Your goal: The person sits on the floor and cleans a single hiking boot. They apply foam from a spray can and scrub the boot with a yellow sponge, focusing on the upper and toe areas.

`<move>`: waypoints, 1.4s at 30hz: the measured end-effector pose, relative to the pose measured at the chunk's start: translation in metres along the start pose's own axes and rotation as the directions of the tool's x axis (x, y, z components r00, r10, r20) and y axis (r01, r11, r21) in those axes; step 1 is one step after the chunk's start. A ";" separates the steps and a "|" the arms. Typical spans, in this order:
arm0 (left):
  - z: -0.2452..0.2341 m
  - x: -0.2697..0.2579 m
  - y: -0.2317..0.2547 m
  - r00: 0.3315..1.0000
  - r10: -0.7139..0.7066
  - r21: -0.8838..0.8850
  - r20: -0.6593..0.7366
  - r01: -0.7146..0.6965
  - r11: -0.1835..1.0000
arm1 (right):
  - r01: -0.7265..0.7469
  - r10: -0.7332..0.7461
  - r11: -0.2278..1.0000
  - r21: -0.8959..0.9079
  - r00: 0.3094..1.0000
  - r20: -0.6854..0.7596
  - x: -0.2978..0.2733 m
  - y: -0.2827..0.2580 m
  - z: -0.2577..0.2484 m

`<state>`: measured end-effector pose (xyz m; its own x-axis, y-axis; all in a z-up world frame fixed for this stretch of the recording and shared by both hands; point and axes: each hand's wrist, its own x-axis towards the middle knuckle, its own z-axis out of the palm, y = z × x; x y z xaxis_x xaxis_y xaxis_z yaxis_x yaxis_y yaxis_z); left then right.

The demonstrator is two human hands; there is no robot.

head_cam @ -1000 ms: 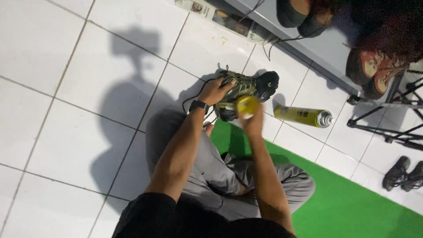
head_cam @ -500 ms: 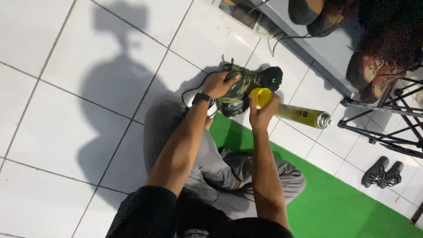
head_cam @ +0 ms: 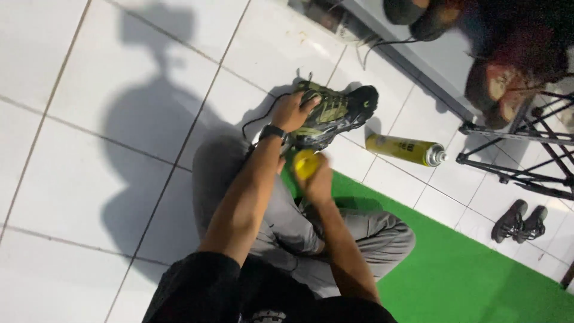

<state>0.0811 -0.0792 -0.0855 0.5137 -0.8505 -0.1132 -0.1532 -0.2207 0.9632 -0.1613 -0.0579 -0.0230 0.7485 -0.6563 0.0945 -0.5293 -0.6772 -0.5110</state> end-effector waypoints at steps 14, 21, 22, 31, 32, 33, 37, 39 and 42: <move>0.020 -0.018 0.049 0.919 -0.121 -0.116 -0.375 0.083 0.990 | 0.131 -0.104 0.989 0.062 0.940 -0.324 0.034 0.029 -0.002; 0.078 -0.055 0.059 0.748 -0.369 -0.365 -0.552 0.182 0.913 | -0.030 0.105 0.987 0.155 0.859 -0.501 0.070 -0.012 -0.044; 0.072 -0.059 0.069 0.754 -0.363 -0.353 -0.547 0.185 0.917 | -0.040 0.119 0.986 0.164 0.854 -0.506 0.079 -0.011 -0.044; 0.050 -0.051 0.061 0.847 -0.531 -0.596 -0.008 0.423 0.683 | -0.103 0.119 0.993 0.064 0.933 -0.339 0.029 0.009 -0.005; 0.055 -0.053 0.053 0.847 -0.531 -0.594 -0.020 0.417 0.688 | -0.067 0.074 0.997 0.031 0.926 -0.369 0.028 0.013 0.000; 0.060 -0.054 0.043 0.846 -0.531 -0.592 -0.033 0.412 0.693 | -0.033 0.029 0.999 -0.004 0.917 -0.397 0.027 0.018 0.006; 0.049 -0.044 0.036 0.877 -0.461 -0.391 -0.133 0.382 0.838 | -0.060 0.010 0.993 -0.101 0.899 -0.439 0.103 0.029 -0.001; -0.004 -0.044 0.147 0.902 -0.431 -0.409 -0.028 0.383 0.829 | -0.075 -0.079 0.950 -0.303 0.882 -0.465 0.159 0.042 -0.011; 0.053 -0.054 0.031 0.896 -0.440 -0.465 -0.051 0.368 0.805 | -0.070 -0.069 0.951 -0.302 0.902 -0.426 0.195 0.032 -0.031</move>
<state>0.0042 -0.0658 -0.0625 0.5713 -0.6408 -0.5128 0.4588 -0.2687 0.8469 -0.0447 -0.2181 0.0053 0.5415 -0.6870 0.4845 -0.6760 -0.6985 -0.2349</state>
